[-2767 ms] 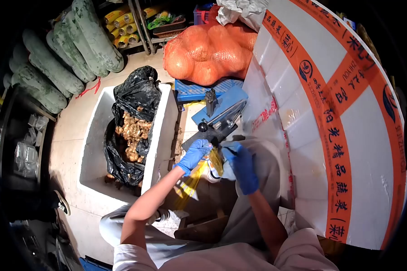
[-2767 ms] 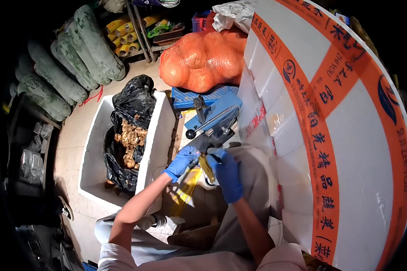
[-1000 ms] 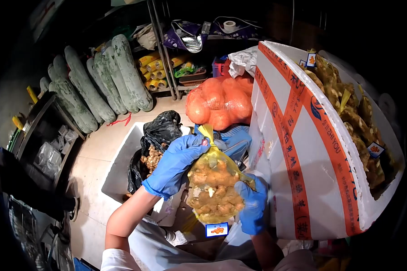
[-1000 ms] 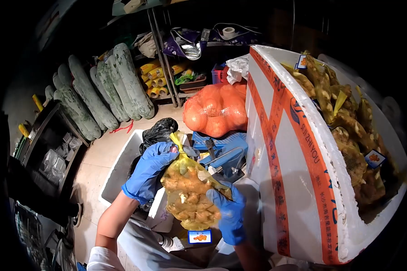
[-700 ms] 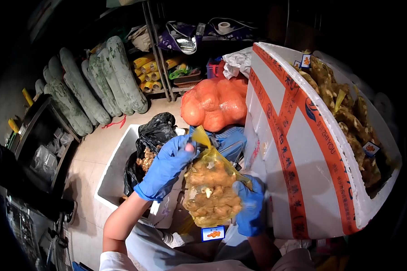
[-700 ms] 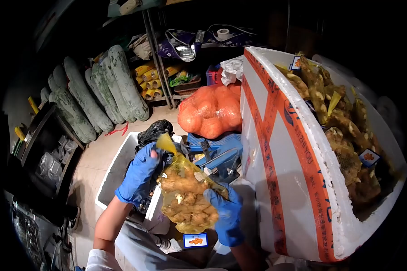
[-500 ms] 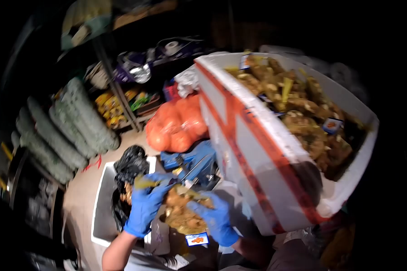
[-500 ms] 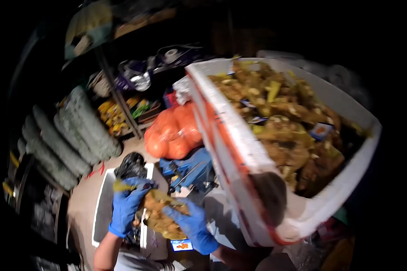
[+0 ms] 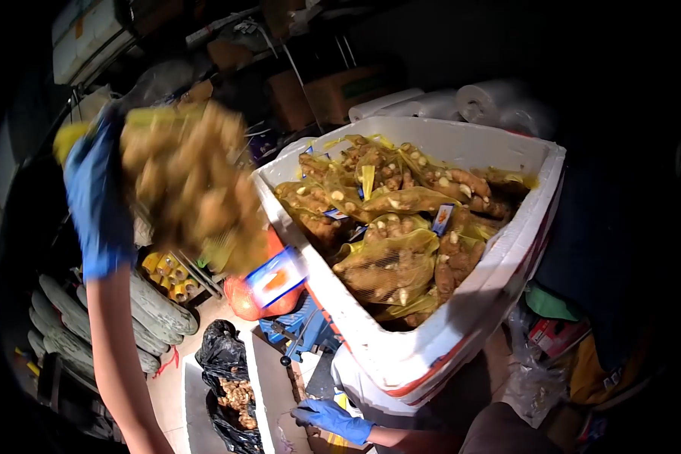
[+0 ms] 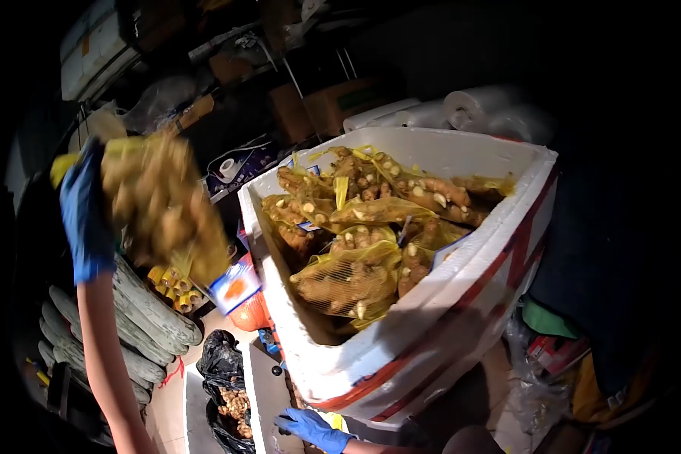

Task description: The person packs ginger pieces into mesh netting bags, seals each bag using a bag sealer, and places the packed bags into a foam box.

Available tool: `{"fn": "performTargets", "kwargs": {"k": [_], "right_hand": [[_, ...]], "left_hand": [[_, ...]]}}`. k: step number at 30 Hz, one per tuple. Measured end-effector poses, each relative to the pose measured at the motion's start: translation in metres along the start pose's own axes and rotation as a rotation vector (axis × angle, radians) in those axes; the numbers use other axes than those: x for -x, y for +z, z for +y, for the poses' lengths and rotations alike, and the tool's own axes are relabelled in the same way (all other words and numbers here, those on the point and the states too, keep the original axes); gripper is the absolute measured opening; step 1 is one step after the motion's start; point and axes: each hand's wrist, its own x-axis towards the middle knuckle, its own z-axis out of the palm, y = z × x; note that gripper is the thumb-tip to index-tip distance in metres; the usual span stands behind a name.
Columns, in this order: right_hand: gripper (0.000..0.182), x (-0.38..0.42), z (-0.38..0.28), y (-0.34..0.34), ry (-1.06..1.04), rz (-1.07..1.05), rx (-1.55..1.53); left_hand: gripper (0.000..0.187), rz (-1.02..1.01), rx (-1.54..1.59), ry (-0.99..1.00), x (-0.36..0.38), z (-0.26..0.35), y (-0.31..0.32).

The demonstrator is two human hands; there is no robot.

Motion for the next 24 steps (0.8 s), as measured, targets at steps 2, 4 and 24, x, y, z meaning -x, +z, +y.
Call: {"fn": "performTargets", "kwargs": {"k": [2, 4, 24], "right_hand": [[0.026, 0.01, 0.008, -0.001, 0.355, -0.178, -0.28], [0.025, 0.029, 0.015, -0.004, 0.293, -0.146, -0.459], [0.022, 0.053, 0.082, 0.023, 0.271, 0.021, -0.128]], "left_hand": [[0.021, 0.049, 0.4, -0.434, -0.032, 0.003, 0.054], [0.02, -0.248, 0.752, -0.599, -0.044, 0.001, 0.107], [0.03, -0.744, 0.827, -0.568, 0.038, -0.012, 0.14]]}}
